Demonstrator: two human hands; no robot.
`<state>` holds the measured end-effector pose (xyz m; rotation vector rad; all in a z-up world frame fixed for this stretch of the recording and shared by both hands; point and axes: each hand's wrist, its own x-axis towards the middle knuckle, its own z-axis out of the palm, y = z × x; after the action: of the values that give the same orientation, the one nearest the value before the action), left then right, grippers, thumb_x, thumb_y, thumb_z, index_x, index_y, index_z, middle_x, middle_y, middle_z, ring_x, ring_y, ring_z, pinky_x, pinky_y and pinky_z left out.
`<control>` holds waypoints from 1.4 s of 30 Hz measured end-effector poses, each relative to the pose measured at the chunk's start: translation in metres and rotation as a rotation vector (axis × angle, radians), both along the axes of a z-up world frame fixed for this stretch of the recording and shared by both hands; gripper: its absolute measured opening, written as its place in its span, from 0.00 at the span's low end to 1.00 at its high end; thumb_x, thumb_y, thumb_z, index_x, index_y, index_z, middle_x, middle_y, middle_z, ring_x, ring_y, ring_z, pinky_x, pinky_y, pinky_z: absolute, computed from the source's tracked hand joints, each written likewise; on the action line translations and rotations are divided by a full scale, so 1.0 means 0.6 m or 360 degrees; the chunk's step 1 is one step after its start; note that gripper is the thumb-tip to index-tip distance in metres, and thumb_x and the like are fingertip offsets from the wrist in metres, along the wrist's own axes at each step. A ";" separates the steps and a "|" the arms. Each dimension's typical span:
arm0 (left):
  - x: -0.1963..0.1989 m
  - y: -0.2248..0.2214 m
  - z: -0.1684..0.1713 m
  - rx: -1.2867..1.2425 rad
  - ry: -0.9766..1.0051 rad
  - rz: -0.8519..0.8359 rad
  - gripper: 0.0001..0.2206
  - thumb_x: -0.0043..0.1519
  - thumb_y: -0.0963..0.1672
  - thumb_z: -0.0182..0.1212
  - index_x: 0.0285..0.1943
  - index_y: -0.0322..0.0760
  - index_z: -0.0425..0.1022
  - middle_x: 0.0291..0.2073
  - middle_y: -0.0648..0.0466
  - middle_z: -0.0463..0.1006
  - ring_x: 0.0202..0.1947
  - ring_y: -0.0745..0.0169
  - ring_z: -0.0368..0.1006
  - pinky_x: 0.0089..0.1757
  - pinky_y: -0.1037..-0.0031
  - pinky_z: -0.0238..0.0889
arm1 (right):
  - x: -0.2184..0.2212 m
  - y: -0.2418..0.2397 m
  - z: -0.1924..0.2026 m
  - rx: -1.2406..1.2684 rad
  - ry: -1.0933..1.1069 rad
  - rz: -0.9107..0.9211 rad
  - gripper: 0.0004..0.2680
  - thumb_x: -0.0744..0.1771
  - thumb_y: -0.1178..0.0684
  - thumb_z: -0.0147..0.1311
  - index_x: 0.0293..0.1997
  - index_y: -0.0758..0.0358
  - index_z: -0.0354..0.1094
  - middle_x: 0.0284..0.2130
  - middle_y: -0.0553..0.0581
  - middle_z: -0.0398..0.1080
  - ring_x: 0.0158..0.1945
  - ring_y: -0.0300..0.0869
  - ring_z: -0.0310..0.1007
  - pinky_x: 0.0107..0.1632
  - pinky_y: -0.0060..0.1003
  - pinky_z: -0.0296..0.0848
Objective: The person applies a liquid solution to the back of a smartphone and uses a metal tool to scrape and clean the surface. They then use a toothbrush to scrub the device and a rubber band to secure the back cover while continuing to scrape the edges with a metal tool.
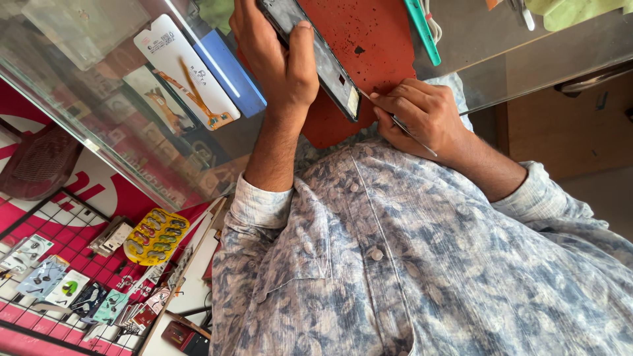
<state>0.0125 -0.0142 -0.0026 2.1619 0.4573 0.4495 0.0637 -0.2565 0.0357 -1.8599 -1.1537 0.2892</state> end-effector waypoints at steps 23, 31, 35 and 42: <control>0.010 0.008 -0.003 -0.0120 -0.0152 -0.0015 0.23 0.59 0.41 0.57 0.66 0.34 0.64 0.48 0.46 0.69 0.49 0.53 0.67 0.58 0.60 0.60 | 0.000 0.002 -0.023 0.0006 -0.0086 0.0001 0.07 0.66 0.66 0.63 0.48 0.73 0.73 0.34 0.61 0.77 0.36 0.47 0.81 0.35 0.40 0.79; 0.013 0.009 0.010 -0.0157 -0.0215 -0.0067 0.20 0.58 0.40 0.57 0.61 0.36 0.66 0.48 0.48 0.70 0.50 0.54 0.67 0.58 0.61 0.60 | 0.004 0.006 -0.011 -0.0006 -0.0054 0.0010 0.09 0.65 0.65 0.63 0.49 0.72 0.73 0.36 0.63 0.77 0.38 0.49 0.81 0.37 0.40 0.79; 0.019 0.010 0.005 -0.0169 -0.0274 -0.0075 0.20 0.57 0.40 0.56 0.60 0.36 0.67 0.47 0.49 0.70 0.49 0.56 0.68 0.58 0.62 0.61 | 0.011 0.016 -0.002 -0.0019 -0.0040 0.0033 0.09 0.66 0.65 0.64 0.50 0.74 0.73 0.37 0.63 0.77 0.34 0.47 0.79 0.34 0.41 0.77; 0.020 0.013 -0.004 -0.0146 -0.0365 -0.0120 0.20 0.57 0.40 0.55 0.60 0.35 0.66 0.51 0.50 0.71 0.50 0.57 0.69 0.60 0.60 0.59 | 0.012 0.026 0.001 -0.0014 -0.0041 0.0014 0.08 0.67 0.65 0.62 0.50 0.72 0.72 0.39 0.61 0.77 0.34 0.47 0.79 0.34 0.40 0.77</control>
<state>0.0247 -0.0062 -0.0049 2.0029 0.2629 0.6139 0.0706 -0.2410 0.0364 -1.8713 -1.1798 0.2764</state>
